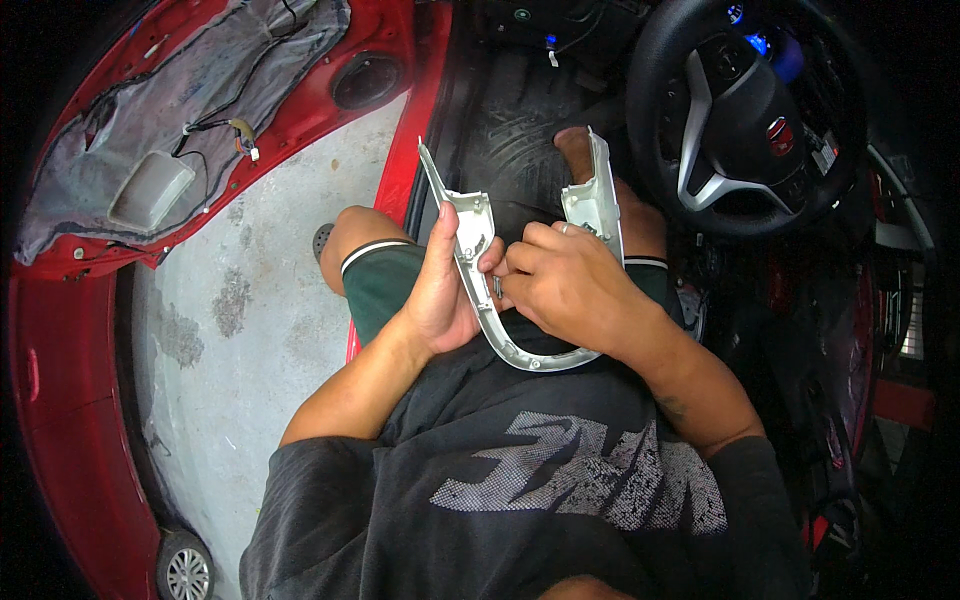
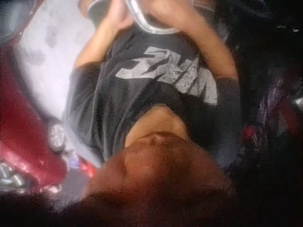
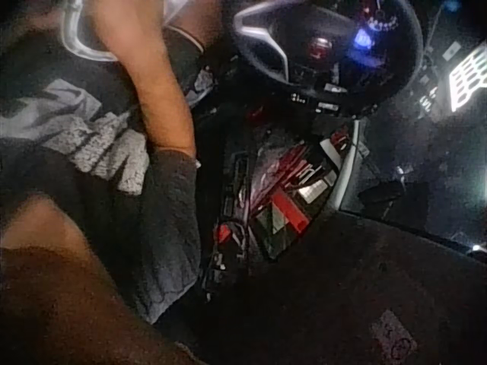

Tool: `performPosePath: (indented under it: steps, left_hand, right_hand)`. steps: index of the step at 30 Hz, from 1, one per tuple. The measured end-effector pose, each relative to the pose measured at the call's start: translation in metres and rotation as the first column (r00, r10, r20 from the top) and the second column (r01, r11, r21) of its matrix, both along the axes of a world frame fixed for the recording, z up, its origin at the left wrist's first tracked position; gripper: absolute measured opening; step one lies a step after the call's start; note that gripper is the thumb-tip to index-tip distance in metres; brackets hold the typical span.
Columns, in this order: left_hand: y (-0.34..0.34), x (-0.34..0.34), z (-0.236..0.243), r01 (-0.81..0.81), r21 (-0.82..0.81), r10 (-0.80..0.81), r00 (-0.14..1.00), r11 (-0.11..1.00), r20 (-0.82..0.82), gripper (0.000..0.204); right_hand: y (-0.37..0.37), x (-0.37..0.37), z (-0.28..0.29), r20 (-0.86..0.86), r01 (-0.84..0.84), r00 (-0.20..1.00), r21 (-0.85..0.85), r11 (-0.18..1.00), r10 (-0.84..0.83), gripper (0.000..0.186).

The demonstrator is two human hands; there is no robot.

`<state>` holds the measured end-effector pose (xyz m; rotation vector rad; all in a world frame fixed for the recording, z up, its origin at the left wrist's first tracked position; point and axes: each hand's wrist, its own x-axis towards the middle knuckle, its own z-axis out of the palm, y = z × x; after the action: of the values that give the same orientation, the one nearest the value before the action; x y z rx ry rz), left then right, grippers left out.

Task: The person sits inside a red car and uses a screwdriver to remove screws from a white plastic interior trim piece. After disassembling the trim, the person places the screwdriver on the dashboard and handles a black plastic component.

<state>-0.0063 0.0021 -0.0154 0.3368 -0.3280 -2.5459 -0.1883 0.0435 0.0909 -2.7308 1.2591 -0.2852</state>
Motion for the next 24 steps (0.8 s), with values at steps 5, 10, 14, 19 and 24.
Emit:
performPosePath:
  steps: [5, 10, 14, 19, 24]
  left_hand:
    - [0.002, 0.000, -0.001, -0.007, -0.039, 0.007, 1.000, 0.999, 0.007, 0.081]
    - [0.003, -0.004, 0.022, -0.101, -0.065, 0.108, 0.989, 0.993, 0.103, 0.076]
    - [0.002, -0.004, 0.011, -0.179, -0.105, 0.200, 0.946, 0.978, 0.253, 0.076]
    - [-0.006, 0.000, 0.000, -0.204, -0.116, 0.229, 0.932, 0.972, 0.281, 0.076]
    - [-0.006, 0.003, 0.010, -0.276, -0.162, 0.316, 0.892, 0.947, 0.323, 0.073]
  right_hand:
    - [0.001, 0.003, 0.002, 0.022, -0.023, 0.999, -0.023, 0.999, 0.023, 0.015]
    - [0.004, -0.008, 0.011, 0.270, 0.071, 0.957, 0.135, 0.988, -0.106, 0.014]
    - [0.013, -0.026, 0.029, 0.510, 0.128, 0.801, 0.367, 0.922, -0.314, 0.016]
    - [0.030, -0.032, 0.021, 0.529, 0.066, 0.641, 0.685, 0.726, -0.557, 0.017]
    - [0.041, -0.022, 0.000, 0.531, 0.065, 0.763, 0.504, 0.861, -0.369, 0.013]
